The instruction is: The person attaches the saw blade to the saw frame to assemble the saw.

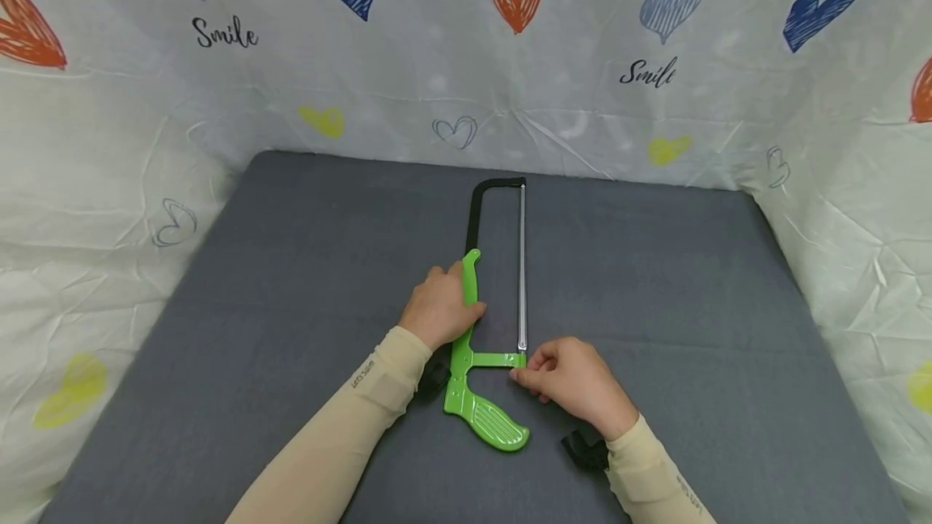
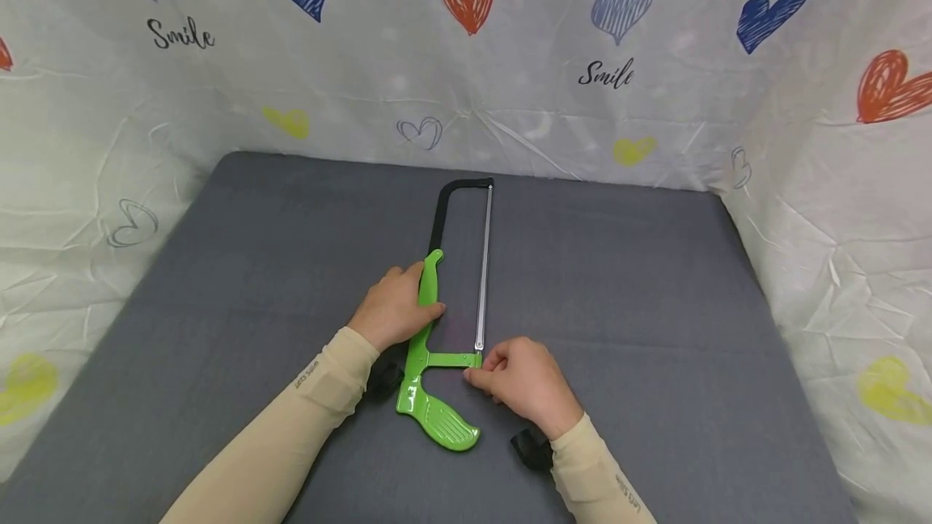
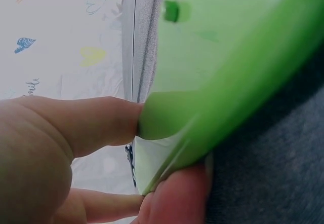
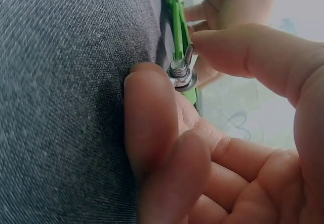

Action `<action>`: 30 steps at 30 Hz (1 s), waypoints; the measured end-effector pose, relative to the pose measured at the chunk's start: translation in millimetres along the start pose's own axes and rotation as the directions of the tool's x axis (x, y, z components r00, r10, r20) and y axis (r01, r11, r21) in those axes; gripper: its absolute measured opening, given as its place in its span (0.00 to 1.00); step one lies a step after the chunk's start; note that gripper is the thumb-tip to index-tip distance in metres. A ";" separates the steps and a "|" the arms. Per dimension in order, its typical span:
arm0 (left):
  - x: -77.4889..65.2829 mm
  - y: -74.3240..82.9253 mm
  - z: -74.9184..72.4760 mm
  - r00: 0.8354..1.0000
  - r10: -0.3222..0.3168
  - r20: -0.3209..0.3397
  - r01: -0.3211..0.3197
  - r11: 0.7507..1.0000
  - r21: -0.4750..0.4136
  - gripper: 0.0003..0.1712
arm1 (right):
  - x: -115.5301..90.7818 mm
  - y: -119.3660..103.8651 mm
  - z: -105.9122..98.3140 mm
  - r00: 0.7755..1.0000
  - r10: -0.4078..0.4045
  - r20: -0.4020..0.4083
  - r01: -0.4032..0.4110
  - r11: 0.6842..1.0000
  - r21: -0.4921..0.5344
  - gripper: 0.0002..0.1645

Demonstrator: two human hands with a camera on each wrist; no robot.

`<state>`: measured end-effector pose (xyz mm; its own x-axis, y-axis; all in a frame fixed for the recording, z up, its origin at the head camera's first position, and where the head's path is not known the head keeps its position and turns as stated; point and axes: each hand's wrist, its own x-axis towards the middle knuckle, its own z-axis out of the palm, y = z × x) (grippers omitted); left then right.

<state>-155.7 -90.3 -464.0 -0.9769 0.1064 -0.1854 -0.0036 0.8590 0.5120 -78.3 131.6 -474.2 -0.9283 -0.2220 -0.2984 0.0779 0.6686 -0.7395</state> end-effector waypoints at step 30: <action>-0.6 1.4 -2.3 1.000 -0.008 0.020 0.008 1.000 0.017 0.49 | 2.2 6.9 -8.5 0.991 -0.053 0.122 0.027 0.979 0.201 0.13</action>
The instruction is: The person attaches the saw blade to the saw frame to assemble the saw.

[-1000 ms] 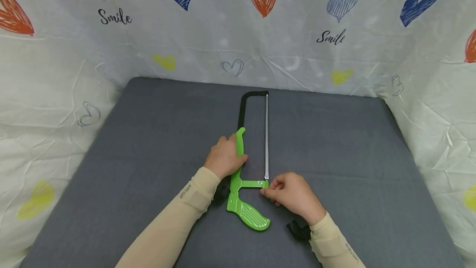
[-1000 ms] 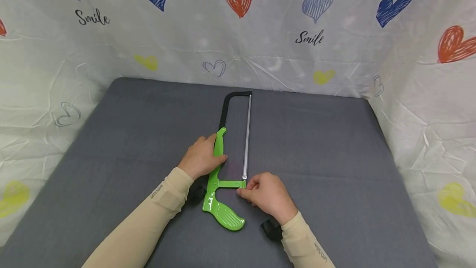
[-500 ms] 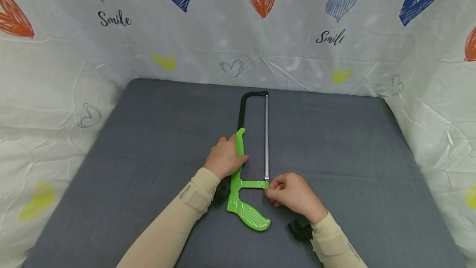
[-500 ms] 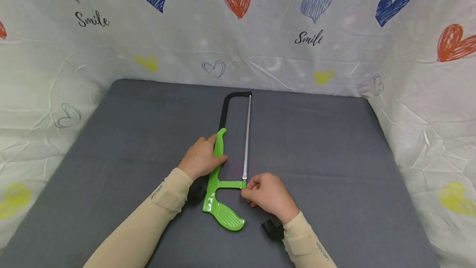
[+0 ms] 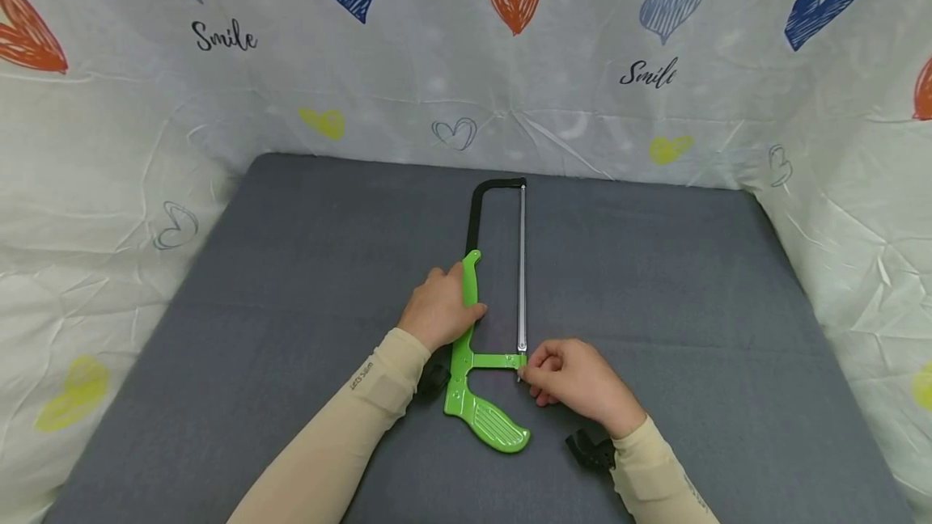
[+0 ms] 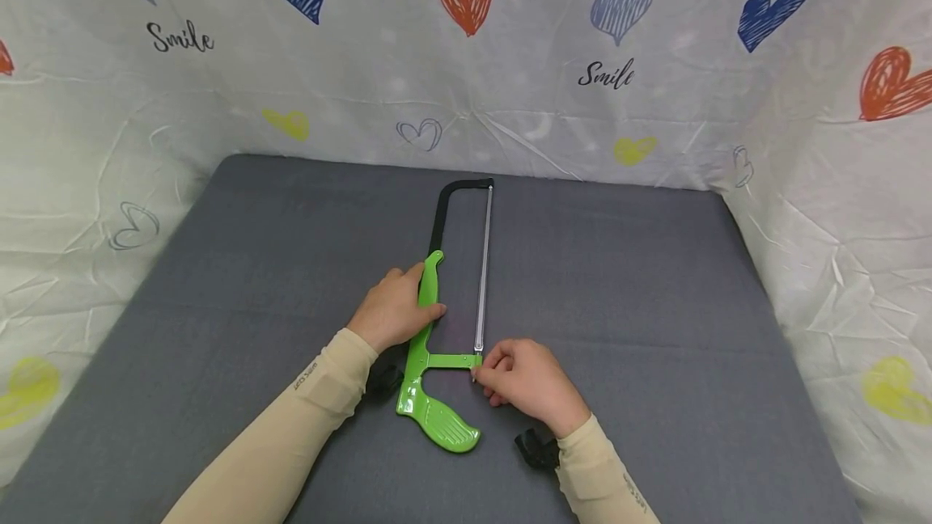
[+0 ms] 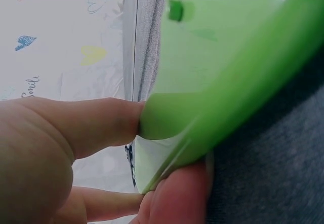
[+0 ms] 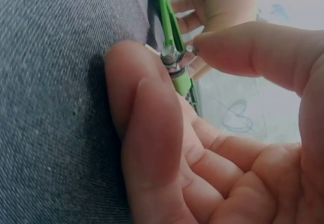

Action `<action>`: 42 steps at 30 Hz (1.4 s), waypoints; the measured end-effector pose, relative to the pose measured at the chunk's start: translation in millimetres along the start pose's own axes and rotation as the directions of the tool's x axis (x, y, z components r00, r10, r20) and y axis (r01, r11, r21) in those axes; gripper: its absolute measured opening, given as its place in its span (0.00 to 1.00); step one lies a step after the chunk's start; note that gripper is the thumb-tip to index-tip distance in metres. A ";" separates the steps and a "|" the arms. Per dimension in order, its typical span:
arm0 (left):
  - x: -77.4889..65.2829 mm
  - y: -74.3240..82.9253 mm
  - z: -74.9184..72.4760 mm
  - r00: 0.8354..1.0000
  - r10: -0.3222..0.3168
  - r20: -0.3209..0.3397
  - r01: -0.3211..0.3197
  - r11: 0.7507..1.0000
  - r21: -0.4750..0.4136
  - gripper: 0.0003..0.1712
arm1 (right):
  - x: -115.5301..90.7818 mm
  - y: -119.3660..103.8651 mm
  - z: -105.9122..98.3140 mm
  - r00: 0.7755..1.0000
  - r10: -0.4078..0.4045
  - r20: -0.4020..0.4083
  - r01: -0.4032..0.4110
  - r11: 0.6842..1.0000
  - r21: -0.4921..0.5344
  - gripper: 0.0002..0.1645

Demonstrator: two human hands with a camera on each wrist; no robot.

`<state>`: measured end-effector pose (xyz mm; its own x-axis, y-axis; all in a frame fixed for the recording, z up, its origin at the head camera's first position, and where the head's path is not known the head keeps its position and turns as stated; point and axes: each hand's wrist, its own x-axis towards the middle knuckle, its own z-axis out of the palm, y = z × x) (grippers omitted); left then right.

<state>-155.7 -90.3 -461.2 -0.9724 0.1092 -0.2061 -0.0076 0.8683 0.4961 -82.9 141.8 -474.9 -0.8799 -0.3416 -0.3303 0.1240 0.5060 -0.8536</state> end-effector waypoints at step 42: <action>-0.5 -1.0 0.9 1.000 -0.004 0.004 0.004 1.000 0.010 0.50 | 1.4 5.6 1.8 0.999 -0.004 0.039 0.002 0.999 0.050 0.04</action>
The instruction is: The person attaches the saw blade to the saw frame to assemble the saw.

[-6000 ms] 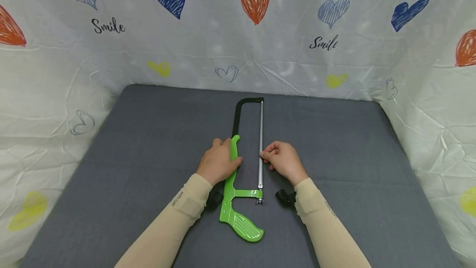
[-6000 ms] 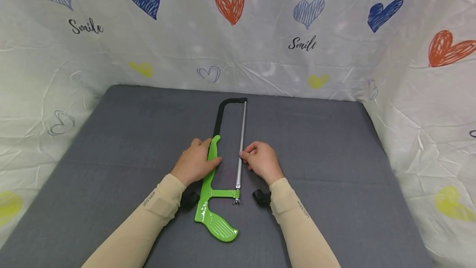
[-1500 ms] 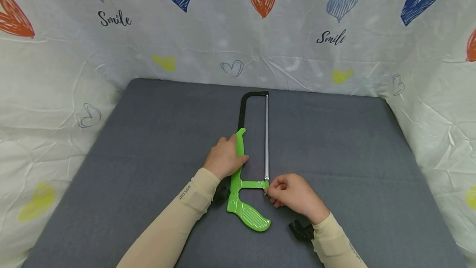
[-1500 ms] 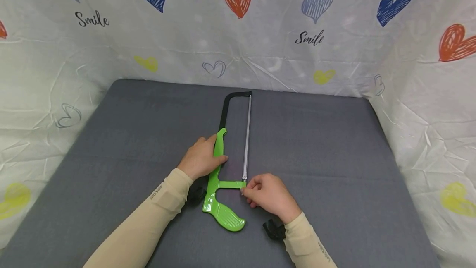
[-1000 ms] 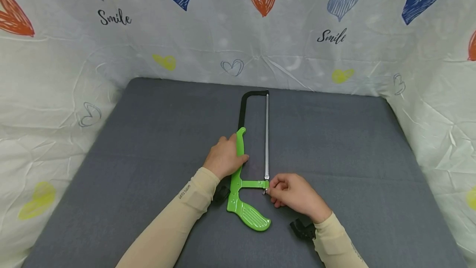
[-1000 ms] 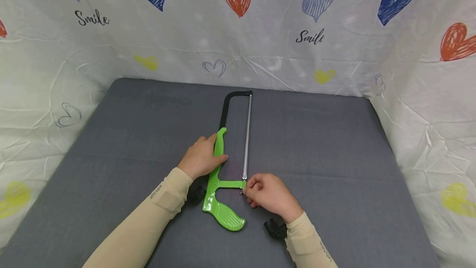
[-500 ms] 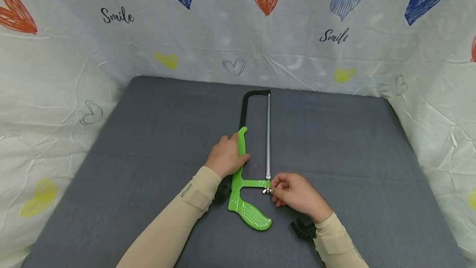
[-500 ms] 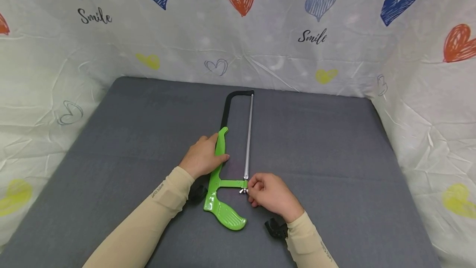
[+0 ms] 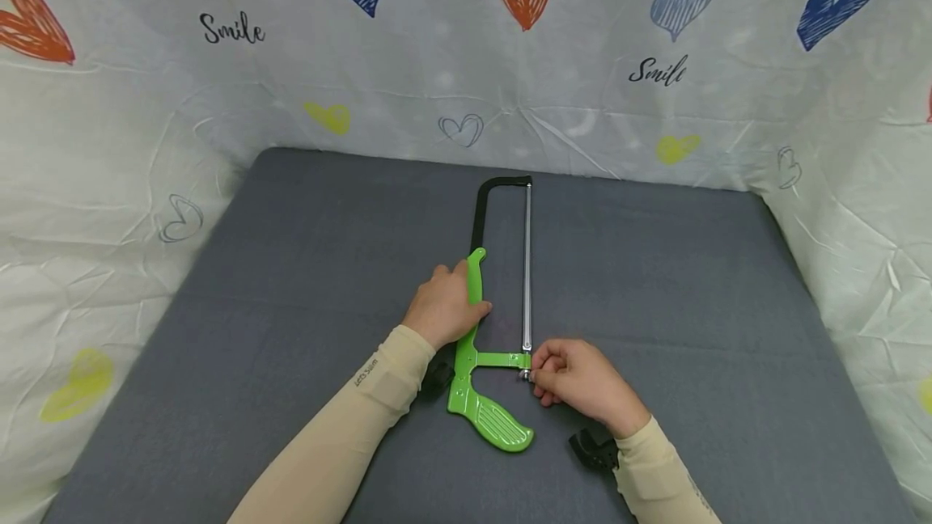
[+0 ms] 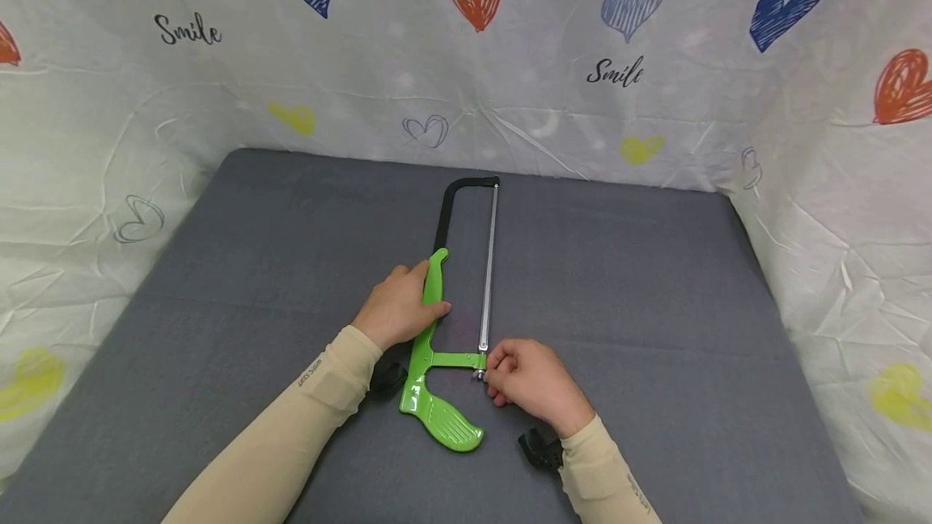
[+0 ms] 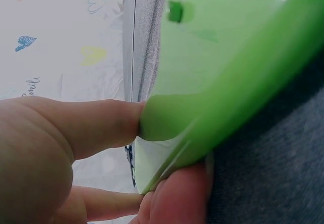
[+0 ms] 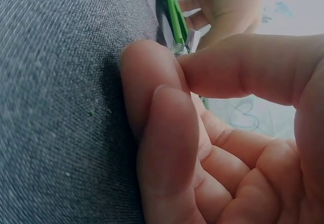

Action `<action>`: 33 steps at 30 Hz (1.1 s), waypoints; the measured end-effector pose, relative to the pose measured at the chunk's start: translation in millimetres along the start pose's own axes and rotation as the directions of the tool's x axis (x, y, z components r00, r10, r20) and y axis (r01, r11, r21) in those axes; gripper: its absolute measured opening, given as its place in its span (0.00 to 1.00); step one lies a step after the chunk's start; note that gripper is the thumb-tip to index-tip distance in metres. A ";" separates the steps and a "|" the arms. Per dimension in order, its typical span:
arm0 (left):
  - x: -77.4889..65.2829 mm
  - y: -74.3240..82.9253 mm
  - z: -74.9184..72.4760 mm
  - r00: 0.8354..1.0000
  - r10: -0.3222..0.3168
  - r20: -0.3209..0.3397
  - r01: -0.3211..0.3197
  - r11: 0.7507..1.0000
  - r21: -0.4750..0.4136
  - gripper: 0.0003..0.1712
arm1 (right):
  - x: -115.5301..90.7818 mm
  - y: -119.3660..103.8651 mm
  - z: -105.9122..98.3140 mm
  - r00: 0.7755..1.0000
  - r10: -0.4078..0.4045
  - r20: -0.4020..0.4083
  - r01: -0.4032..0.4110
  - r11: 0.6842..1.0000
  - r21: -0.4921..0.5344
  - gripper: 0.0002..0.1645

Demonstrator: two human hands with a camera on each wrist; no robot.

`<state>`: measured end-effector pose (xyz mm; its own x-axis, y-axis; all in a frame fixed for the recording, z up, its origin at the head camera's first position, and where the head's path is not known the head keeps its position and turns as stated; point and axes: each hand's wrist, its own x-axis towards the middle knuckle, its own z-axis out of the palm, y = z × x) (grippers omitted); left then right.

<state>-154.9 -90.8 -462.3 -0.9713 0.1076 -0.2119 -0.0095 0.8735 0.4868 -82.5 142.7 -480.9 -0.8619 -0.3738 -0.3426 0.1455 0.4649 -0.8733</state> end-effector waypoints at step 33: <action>0.9 2.2 0.4 1.000 -0.012 0.002 0.012 1.000 0.003 0.48 | -1.7 -6.9 2.8 0.995 0.028 -0.091 -0.034 0.998 -0.059 0.16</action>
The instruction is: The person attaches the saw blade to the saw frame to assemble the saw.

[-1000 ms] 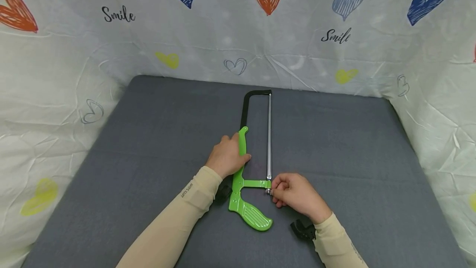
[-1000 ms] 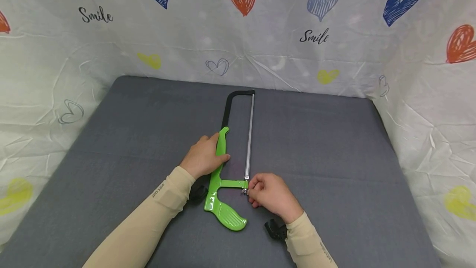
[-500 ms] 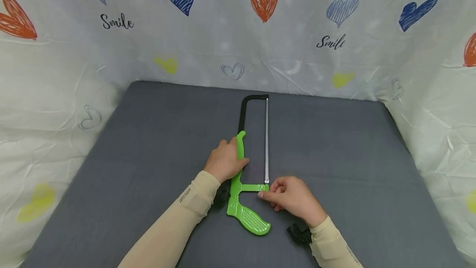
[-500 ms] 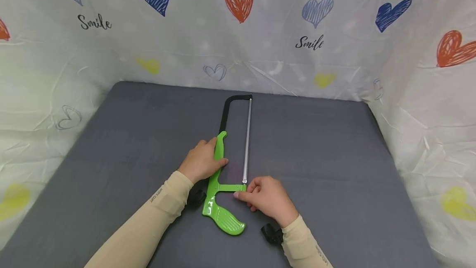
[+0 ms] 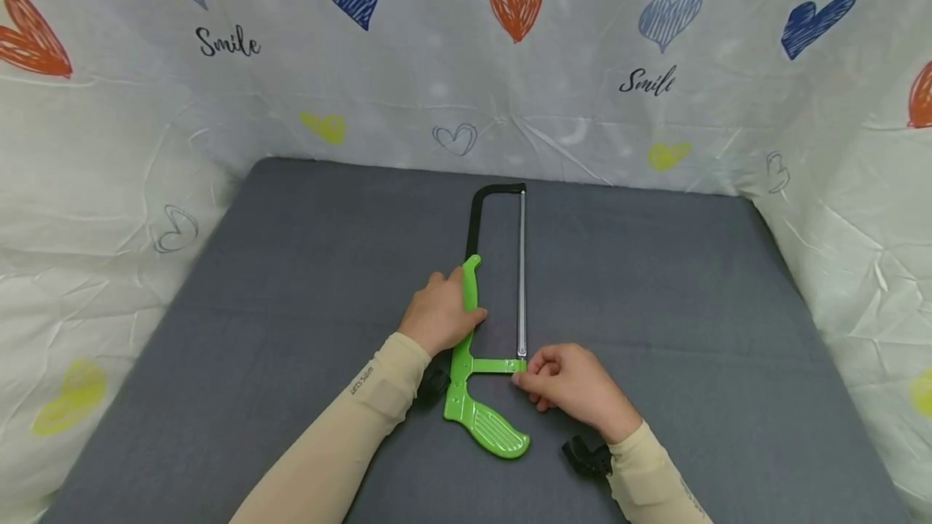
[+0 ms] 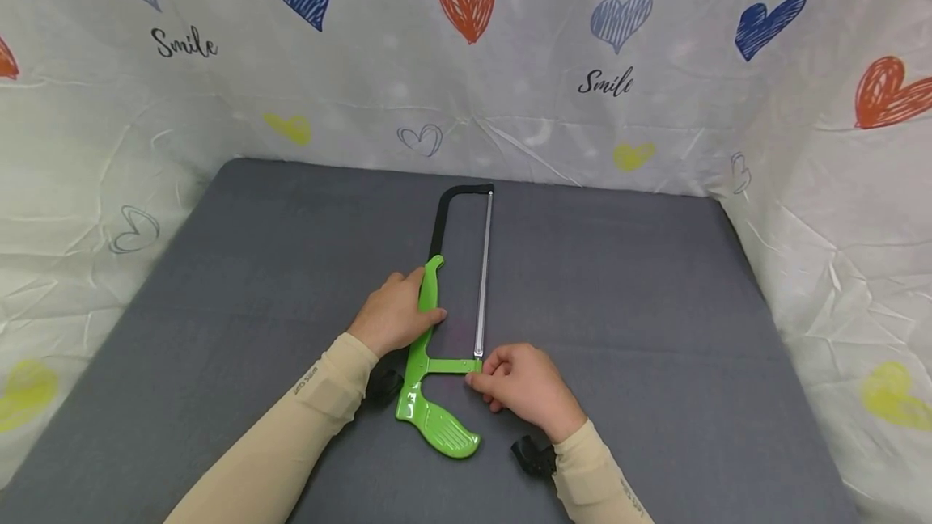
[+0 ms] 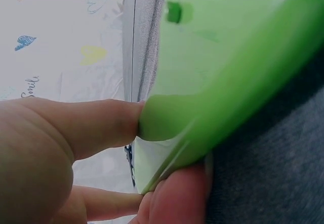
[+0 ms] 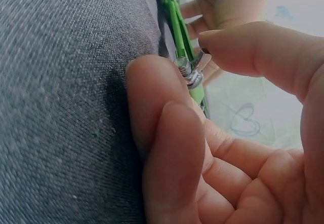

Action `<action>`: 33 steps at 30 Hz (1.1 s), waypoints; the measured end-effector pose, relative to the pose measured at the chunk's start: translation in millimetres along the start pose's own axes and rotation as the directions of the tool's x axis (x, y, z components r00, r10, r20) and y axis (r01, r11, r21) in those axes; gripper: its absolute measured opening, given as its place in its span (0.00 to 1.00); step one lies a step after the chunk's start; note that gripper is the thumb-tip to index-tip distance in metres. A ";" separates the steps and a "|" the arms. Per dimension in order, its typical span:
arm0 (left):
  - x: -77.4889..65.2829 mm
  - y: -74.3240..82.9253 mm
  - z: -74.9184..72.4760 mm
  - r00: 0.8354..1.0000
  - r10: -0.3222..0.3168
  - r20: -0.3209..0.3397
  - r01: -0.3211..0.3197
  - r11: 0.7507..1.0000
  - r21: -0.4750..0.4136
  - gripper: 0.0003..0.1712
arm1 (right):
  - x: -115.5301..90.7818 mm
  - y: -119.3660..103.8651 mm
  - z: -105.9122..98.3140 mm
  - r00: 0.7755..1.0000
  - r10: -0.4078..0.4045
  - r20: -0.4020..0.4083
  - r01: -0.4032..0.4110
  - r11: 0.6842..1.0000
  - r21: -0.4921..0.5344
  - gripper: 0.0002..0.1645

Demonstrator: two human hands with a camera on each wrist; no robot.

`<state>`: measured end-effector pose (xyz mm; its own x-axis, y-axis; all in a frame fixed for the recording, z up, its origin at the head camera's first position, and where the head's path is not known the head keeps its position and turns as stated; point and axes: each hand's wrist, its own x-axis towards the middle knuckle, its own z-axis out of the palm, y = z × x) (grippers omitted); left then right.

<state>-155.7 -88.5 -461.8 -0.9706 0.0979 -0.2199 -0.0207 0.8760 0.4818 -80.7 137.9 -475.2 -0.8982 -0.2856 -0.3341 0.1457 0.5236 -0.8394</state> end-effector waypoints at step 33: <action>1.5 -2.9 -0.3 1.000 0.001 0.031 -0.001 1.000 0.006 0.51 | 3.0 8.4 -4.8 0.994 -0.038 0.107 0.028 0.995 0.096 0.09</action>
<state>-157.2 -91.1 -463.2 -0.9627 0.1136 -0.2454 -0.0179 0.8786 0.4772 -84.2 145.3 -481.2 -0.8537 -0.3896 -0.3456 0.1595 0.4362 -0.8856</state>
